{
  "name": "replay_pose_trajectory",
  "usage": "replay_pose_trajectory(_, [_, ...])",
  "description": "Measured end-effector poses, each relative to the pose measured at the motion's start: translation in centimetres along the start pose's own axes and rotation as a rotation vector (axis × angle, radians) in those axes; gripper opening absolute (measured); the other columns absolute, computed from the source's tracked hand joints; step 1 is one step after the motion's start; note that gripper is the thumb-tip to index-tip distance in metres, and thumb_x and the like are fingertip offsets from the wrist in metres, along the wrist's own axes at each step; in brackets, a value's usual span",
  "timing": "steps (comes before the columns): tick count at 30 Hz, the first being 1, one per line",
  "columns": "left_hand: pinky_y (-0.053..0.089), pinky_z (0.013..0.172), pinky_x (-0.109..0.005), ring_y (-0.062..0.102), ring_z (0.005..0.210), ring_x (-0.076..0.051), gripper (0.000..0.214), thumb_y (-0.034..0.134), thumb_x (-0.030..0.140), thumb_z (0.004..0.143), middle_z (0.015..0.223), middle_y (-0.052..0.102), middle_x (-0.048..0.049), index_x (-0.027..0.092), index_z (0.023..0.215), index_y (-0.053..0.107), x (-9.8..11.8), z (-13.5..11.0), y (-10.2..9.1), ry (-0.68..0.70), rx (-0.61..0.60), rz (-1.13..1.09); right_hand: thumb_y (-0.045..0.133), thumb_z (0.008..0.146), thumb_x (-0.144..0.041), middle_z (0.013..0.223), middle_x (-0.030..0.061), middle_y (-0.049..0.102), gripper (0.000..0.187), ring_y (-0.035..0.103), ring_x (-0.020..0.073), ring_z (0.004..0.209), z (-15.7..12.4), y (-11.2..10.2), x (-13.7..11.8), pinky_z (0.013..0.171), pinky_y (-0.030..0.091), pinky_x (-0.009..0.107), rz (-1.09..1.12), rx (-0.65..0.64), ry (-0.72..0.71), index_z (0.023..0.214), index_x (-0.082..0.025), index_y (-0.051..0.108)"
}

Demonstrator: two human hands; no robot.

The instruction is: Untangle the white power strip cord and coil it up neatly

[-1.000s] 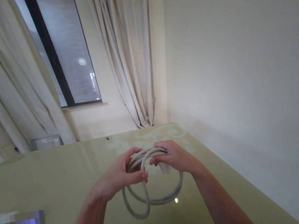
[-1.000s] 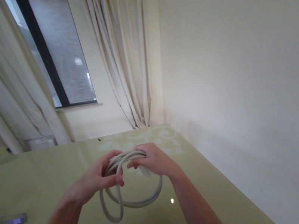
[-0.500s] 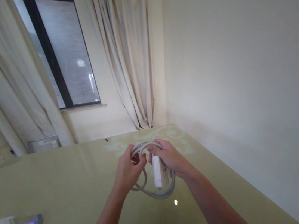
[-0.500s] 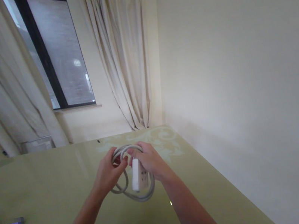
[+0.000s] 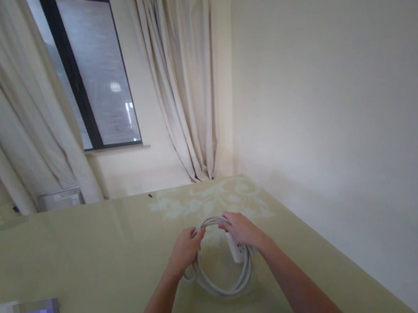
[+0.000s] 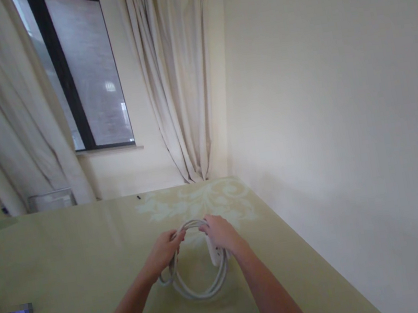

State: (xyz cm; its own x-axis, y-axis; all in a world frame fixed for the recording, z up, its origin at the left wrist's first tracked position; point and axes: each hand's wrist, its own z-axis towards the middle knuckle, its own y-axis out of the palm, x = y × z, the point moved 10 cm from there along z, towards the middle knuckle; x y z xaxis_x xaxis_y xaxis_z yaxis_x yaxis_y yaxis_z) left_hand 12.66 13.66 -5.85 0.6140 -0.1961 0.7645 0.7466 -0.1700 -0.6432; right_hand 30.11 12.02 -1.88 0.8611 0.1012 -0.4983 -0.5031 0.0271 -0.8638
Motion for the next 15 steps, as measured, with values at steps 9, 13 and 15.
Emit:
replay_pose_trajectory(9, [0.049, 0.088, -0.040, 0.064, 0.094, -0.027, 0.050, 0.031, 0.058, 0.098, 0.094, 0.070, -0.0106, 0.021, 0.091, 0.063, -4.0, -0.9, -2.7, 0.121, 0.442, -0.144, 0.048, 0.103, -0.031, 0.117, 0.0124, 0.074, 0.026, 0.068, 0.0235, 0.110, 2.1, -0.8, 9.2, 0.080, 0.042, 0.027, -0.153, 0.120, 0.334, 0.114, -0.020, 0.068])
replay_pose_trajectory(13, [0.049, 0.084, -0.039, 0.063, 0.088, -0.025, 0.043, 0.032, 0.056, 0.099, 0.088, 0.067, -0.0081, 0.024, 0.086, 0.058, -3.9, -0.7, -2.2, 0.128, 0.412, -0.119, 0.041, 0.103, -0.027, 0.121, 0.0220, 0.071, 0.036, 0.069, 0.0292, 0.114, 4.3, -3.5, 14.2, 0.082, 0.046, 0.031, -0.168, 0.183, 0.485, 0.121, -0.011, 0.068])
replay_pose_trajectory(15, [0.048, 0.082, -0.038, 0.062, 0.085, -0.025, 0.044, 0.032, 0.056, 0.099, 0.086, 0.066, -0.0075, 0.024, 0.085, 0.057, -3.7, -0.6, -2.0, 0.128, 0.405, -0.114, 0.042, 0.101, -0.025, 0.116, 0.0235, 0.073, 0.037, 0.071, 0.0306, 0.110, 5.3, -4.6, 15.7, 0.082, 0.048, 0.032, -0.167, 0.206, 0.521, 0.121, -0.011, 0.070])
